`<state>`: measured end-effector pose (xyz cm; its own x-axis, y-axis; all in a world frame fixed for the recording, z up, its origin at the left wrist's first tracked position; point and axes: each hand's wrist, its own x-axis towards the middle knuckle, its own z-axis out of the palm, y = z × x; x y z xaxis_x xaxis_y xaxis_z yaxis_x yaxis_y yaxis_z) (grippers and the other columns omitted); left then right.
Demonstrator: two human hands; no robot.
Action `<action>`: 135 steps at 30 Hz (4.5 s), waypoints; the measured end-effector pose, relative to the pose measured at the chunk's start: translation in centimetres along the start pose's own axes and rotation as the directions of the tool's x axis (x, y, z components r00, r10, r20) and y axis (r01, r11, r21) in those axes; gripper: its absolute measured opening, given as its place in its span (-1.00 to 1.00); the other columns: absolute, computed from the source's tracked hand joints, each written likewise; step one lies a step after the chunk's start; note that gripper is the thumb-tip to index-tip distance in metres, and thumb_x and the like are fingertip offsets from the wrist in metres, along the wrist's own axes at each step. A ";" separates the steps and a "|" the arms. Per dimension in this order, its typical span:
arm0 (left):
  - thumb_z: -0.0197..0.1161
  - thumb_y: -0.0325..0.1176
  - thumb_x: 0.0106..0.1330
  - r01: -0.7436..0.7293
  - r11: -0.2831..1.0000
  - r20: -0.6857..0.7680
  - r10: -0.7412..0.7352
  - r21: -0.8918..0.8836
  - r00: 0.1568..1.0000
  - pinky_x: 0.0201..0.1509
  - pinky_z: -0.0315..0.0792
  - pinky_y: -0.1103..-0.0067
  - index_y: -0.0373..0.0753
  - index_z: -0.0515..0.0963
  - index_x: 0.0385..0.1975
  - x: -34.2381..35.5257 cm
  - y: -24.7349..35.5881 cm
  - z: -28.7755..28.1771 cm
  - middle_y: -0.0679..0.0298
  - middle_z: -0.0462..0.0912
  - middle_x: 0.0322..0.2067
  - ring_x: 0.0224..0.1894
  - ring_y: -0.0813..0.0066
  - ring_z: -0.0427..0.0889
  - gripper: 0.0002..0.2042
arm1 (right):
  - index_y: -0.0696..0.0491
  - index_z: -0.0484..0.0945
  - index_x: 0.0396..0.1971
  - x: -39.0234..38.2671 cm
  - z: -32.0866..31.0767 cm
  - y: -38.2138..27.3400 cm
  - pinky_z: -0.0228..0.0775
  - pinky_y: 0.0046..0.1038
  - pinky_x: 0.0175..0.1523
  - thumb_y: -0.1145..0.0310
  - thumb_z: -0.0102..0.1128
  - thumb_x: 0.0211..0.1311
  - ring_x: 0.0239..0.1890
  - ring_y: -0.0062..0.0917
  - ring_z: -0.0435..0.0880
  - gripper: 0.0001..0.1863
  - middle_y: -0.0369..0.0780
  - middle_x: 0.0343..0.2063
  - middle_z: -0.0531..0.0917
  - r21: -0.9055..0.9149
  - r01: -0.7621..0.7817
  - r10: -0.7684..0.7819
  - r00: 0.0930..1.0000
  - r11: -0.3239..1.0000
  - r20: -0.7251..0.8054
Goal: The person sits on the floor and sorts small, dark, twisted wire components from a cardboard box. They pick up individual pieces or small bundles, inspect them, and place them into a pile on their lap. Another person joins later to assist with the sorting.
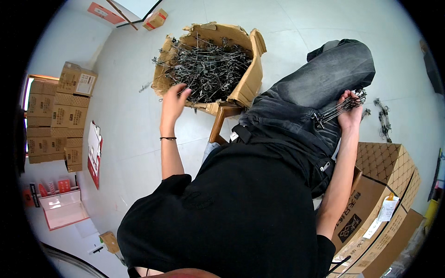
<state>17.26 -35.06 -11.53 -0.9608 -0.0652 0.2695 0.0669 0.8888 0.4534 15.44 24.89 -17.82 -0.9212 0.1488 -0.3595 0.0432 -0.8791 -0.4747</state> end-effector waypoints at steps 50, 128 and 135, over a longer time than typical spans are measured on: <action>0.11 -0.24 0.44 0.210 0.941 -0.013 -0.221 -0.264 0.975 -0.63 0.48 0.52 -0.47 0.61 -0.48 8.5 5.1 -1.6 0.09 0.68 -0.65 -0.74 0.42 0.64 -0.62 | 0.19 0.55 -0.25 -0.1 -0.1 0.5 0.62 -0.54 -0.22 0.39 0.11 0.33 -0.32 -0.51 0.66 -0.84 -0.21 -0.35 0.65 0.087 -0.043 0.030 0.990 0.995 0.140; 0.33 -0.44 0.17 -0.023 0.998 0.010 0.024 -0.062 1.000 -0.17 0.51 0.35 -0.38 0.68 -0.38 7.9 5.0 -1.0 -0.04 0.68 -0.40 -0.31 0.07 0.69 -0.87 | 0.22 0.56 -0.23 0.1 -0.5 0.2 0.61 -0.53 -0.13 0.40 0.08 0.36 -0.29 -0.50 0.66 -0.81 -0.19 -0.32 0.67 0.091 -0.069 0.054 0.986 0.993 0.157; 0.27 -0.33 0.27 0.203 0.978 0.285 -0.208 0.045 0.936 -0.26 0.53 0.45 -0.33 0.68 -0.29 11.7 -0.4 -1.0 0.13 0.71 -0.53 -0.47 0.39 0.72 -0.81 | 0.22 0.55 -0.24 0.5 -0.9 0.0 0.61 -0.52 -0.12 0.42 0.08 0.37 -0.28 -0.48 0.66 -0.83 -0.16 -0.31 0.66 0.139 -0.085 0.067 0.989 0.987 0.131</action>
<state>6.29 -36.62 -7.72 -0.9896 -0.1163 -0.0842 -0.1421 0.8764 0.4601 15.28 25.35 -18.74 -0.9590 0.0288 -0.2820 0.0676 -0.9429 -0.3262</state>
